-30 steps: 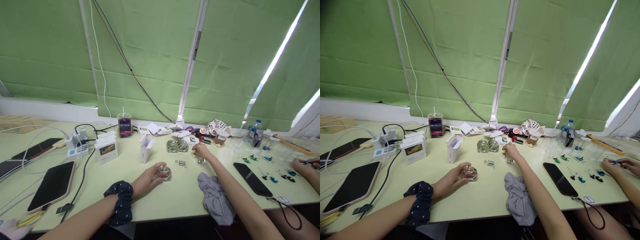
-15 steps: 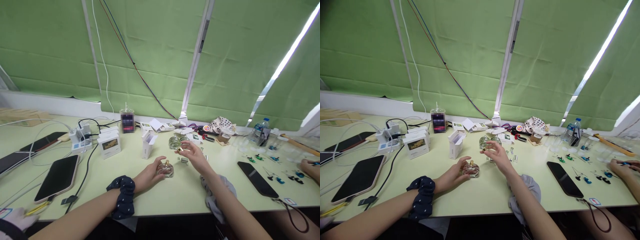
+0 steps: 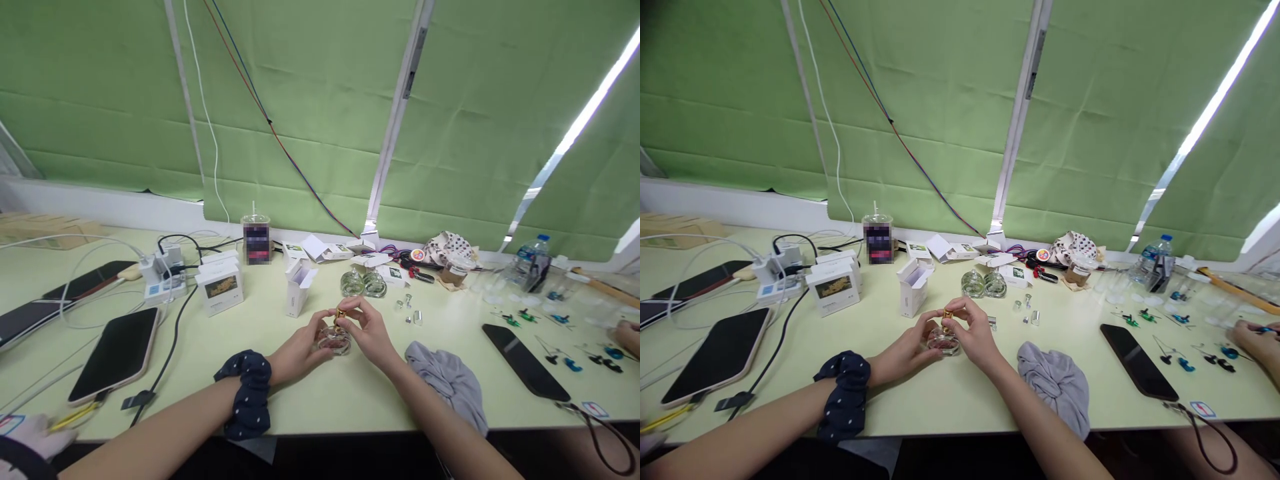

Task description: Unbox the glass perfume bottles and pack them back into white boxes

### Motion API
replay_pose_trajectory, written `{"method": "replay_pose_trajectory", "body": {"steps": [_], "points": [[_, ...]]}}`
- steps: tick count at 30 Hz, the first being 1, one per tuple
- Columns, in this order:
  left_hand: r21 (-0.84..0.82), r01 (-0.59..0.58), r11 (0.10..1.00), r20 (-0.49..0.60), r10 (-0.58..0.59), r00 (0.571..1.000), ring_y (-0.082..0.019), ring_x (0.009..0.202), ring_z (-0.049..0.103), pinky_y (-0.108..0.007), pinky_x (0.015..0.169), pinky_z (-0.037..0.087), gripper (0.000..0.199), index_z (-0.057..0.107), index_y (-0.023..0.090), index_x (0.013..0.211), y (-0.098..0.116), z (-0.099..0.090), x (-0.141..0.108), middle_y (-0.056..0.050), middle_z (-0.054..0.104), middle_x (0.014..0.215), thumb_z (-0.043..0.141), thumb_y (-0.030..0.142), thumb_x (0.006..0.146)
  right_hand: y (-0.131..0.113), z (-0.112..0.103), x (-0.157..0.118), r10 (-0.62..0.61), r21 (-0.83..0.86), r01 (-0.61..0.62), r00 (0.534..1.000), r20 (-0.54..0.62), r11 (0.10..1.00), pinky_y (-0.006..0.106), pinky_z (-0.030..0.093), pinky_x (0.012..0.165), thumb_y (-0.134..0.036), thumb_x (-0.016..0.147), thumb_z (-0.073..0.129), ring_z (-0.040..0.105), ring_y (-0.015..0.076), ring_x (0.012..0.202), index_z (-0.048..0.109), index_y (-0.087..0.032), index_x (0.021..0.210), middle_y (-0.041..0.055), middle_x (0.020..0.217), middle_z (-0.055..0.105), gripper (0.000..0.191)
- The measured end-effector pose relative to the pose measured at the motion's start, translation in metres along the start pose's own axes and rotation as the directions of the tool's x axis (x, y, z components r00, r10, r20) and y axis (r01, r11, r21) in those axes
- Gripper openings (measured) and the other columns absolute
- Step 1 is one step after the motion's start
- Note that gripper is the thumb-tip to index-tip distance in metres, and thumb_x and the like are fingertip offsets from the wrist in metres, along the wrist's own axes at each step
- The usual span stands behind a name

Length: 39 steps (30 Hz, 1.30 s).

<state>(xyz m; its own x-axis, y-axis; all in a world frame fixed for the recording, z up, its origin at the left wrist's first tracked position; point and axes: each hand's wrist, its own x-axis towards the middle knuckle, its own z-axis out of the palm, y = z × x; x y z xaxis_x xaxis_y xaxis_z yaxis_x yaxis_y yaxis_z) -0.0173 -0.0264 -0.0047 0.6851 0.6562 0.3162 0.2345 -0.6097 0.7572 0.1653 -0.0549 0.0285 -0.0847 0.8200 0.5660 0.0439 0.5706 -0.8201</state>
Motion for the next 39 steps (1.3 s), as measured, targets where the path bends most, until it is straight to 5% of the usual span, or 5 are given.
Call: {"method": "replay_pose_trajectory", "body": {"steps": [25,29,33,36,39], "points": [[0.097,-0.051,0.994,0.055,0.046,0.997,-0.023,0.100,0.058,-0.039,0.086,0.046,0.065,0.020,0.027,0.138,-0.001,-0.008,-0.001,-0.009,0.056,0.113,0.057,0.033,0.085,0.020,0.001,-0.018,-0.013,-0.271,0.026,0.999,0.049,0.962,0.034,0.050,0.078,-0.026,0.082,0.062,0.060,0.0189,0.086,0.057,-0.023,0.085,0.0039,0.090,0.061,0.006],[0.406,-0.124,0.905,-0.217,0.227,0.949,-0.029,0.127,0.036,-0.046,0.104,0.032,0.049,0.033,0.023,0.135,0.007,-0.030,0.003,-0.014,0.035,0.135,0.047,0.026,0.088,0.030,0.003,-0.032,0.061,-0.281,-0.038,0.995,0.073,0.959,0.035,0.053,0.076,-0.024,0.078,0.066,0.060,0.0202,0.095,0.051,-0.024,0.102,0.0055,0.103,0.058,0.029],[0.621,0.141,0.771,-0.508,0.259,0.821,-0.038,0.133,0.020,-0.057,0.106,0.019,0.046,0.043,0.021,0.128,0.007,-0.048,0.016,-0.016,0.027,0.139,0.054,0.024,0.084,0.035,0.003,-0.042,0.045,-0.299,-0.007,0.992,0.122,0.954,0.040,0.051,0.083,-0.012,0.078,0.057,0.058,0.0221,0.105,0.044,-0.026,0.115,0.0082,0.114,0.055,0.041],[0.478,0.197,0.856,-0.564,0.127,0.816,-0.040,0.135,0.015,-0.059,0.106,0.018,0.045,0.048,0.022,0.122,-0.002,-0.055,0.022,-0.014,0.024,0.142,0.061,0.026,0.078,0.033,0.003,-0.042,0.049,-0.315,-0.002,0.989,0.142,0.949,0.041,0.050,0.085,-0.006,0.076,0.051,0.060,0.0210,0.102,0.043,-0.026,0.116,0.0076,0.116,0.055,0.045],[0.185,0.200,0.962,-0.554,-0.066,0.830,-0.035,0.120,0.041,-0.055,0.099,0.033,0.039,0.047,0.020,0.111,-0.015,-0.062,0.022,-0.013,0.042,0.125,0.061,0.025,0.075,0.029,0.002,-0.038,0.061,-0.341,-0.004,0.986,0.154,0.940,0.040,0.051,0.081,-0.002,0.074,0.051,0.062,0.0191,0.090,0.043,-0.026,0.115,0.0059,0.110,0.059,0.048]]}}
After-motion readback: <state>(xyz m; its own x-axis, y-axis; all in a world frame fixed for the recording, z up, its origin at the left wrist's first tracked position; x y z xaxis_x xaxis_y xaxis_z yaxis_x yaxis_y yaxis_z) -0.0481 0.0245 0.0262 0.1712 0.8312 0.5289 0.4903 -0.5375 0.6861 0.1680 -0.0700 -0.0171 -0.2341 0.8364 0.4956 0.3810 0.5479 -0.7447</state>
